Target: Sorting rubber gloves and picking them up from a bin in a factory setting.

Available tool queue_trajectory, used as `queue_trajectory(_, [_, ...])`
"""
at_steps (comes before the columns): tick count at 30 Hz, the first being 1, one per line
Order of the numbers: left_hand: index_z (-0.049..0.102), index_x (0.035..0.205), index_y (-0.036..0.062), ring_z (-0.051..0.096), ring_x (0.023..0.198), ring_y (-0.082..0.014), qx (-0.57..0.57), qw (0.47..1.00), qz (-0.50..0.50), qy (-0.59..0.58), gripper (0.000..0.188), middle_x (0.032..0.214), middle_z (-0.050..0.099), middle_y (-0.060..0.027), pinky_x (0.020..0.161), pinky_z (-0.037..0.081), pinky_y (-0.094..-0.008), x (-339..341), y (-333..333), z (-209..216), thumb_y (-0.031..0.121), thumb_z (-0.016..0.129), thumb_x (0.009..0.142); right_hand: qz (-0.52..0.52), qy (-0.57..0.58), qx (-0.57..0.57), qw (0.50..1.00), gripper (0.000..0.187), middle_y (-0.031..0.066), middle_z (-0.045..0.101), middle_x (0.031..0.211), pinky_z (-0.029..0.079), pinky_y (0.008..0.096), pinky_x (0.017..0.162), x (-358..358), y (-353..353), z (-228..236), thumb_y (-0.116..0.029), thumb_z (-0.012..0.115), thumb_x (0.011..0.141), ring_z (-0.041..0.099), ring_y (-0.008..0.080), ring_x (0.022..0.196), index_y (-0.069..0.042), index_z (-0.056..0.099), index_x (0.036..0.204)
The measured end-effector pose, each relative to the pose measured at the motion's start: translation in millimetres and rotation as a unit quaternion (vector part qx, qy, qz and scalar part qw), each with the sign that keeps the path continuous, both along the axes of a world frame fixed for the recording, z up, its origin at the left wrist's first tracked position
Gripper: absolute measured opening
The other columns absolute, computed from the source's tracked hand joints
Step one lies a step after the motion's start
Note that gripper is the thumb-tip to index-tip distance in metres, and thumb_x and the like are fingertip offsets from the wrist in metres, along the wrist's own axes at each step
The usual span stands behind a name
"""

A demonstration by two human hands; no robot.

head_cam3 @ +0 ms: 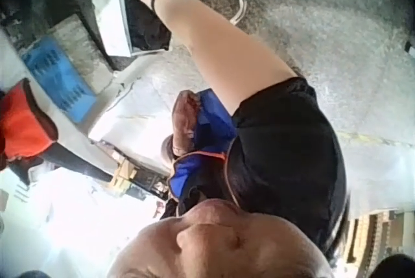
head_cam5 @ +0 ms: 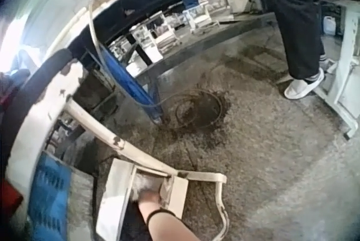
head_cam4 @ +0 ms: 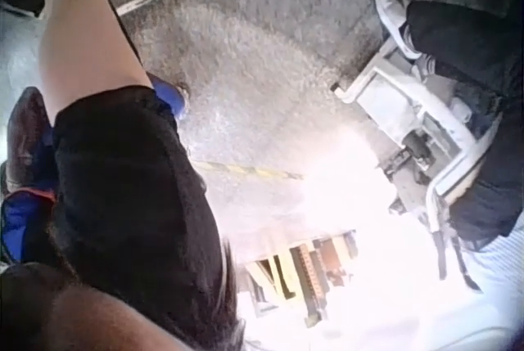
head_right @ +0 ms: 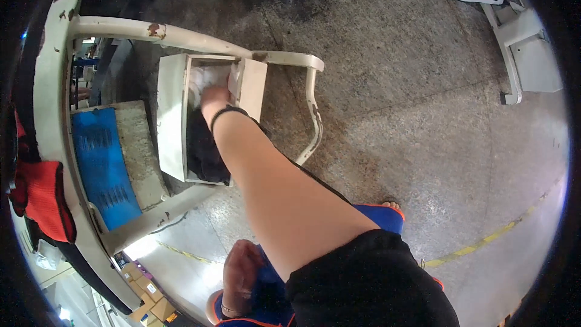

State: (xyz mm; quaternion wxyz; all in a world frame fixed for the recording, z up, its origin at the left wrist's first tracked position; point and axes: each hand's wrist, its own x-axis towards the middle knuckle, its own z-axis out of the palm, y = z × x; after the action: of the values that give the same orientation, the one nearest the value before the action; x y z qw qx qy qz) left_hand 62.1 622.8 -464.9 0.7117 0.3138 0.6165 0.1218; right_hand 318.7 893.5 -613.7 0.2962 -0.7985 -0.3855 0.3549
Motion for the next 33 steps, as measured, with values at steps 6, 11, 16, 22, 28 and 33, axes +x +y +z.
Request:
queue_trajectory(6, [0.056, 0.094, 0.0029, 0.055, 0.074, -0.0192, -0.028, 0.999, 0.020, -0.010, 0.018, 0.080, 0.059, -0.0091, 0.070, 0.045, -0.0313, 8, 4, 2, 0.018, 0.047, 0.096, 0.073, -0.081, -0.064, 0.992, 0.026, 0.0070, 0.069, 0.103, 0.054, 0.0397, 0.072, 21, -13, 9, -0.016, 0.048, 0.089, 0.067, 0.0270, 0.095, -0.012, 0.072, 0.098])
queue_trajectory(11, [0.054, 0.093, 0.0038, 0.055, 0.074, -0.0165, -0.036, 0.998, -0.045, 0.005, 0.017, 0.080, 0.058, -0.0068, 0.069, 0.044, -0.0292, 19, 4, 10, 0.018, 0.046, 0.096, -0.007, -0.155, 0.125, 0.980, 0.021, 0.0158, 0.068, 0.089, 0.055, 0.0383, 0.072, 55, -50, 45, -0.010, 0.055, 0.079, 0.066, 0.0312, 0.086, -0.003, 0.069, 0.093])
queue_trajectory(16, [0.054, 0.093, 0.0037, 0.055, 0.074, -0.0161, -0.042, 0.998, -0.033, -0.022, 0.017, 0.081, 0.058, -0.0070, 0.068, 0.044, -0.0292, 26, 6, 0, 0.018, 0.045, 0.097, 0.011, -0.408, 0.289, 0.866, 0.034, 0.0181, 0.065, 0.082, 0.054, 0.0401, 0.075, 51, -58, 4, -0.016, 0.065, 0.068, 0.065, 0.0323, 0.081, 0.000, 0.065, 0.098])
queue_trajectory(22, [0.054, 0.094, 0.0030, 0.055, 0.074, -0.0164, -0.031, 0.999, -0.011, -0.015, 0.017, 0.081, 0.058, -0.0075, 0.068, 0.044, -0.0293, 20, 3, 6, 0.016, 0.043, 0.097, 0.363, -0.142, 0.080, 0.917, 0.030, 0.0145, 0.068, 0.097, 0.052, 0.0373, 0.082, -33, -73, 26, -0.017, 0.059, 0.068, 0.064, 0.0293, 0.096, -0.003, 0.071, 0.092])
queue_trajectory(28, [0.054, 0.094, 0.0028, 0.055, 0.073, -0.0165, -0.031, 0.999, -0.006, -0.010, 0.017, 0.081, 0.058, -0.0082, 0.068, 0.044, -0.0292, 14, 0, 10, 0.015, 0.042, 0.097, 0.235, 0.181, 0.110, 0.949, 0.035, 0.0237, 0.065, 0.098, 0.050, 0.0401, 0.081, 10, -25, 13, -0.028, 0.049, 0.080, 0.064, 0.0314, 0.089, 0.000, 0.066, 0.093])
queue_trajectory(33, [0.055, 0.093, 0.0030, 0.056, 0.074, -0.0176, -0.009, 0.999, -0.015, 0.031, 0.016, 0.080, 0.059, -0.0087, 0.070, 0.045, -0.0296, 7, -3, 11, 0.016, 0.045, 0.096, -0.033, -0.078, 0.007, 0.996, 0.037, 0.0217, 0.053, 0.124, 0.054, 0.0378, 0.079, 43, -11, 19, -0.015, 0.046, 0.088, 0.062, 0.0320, 0.104, 0.002, 0.051, 0.121])
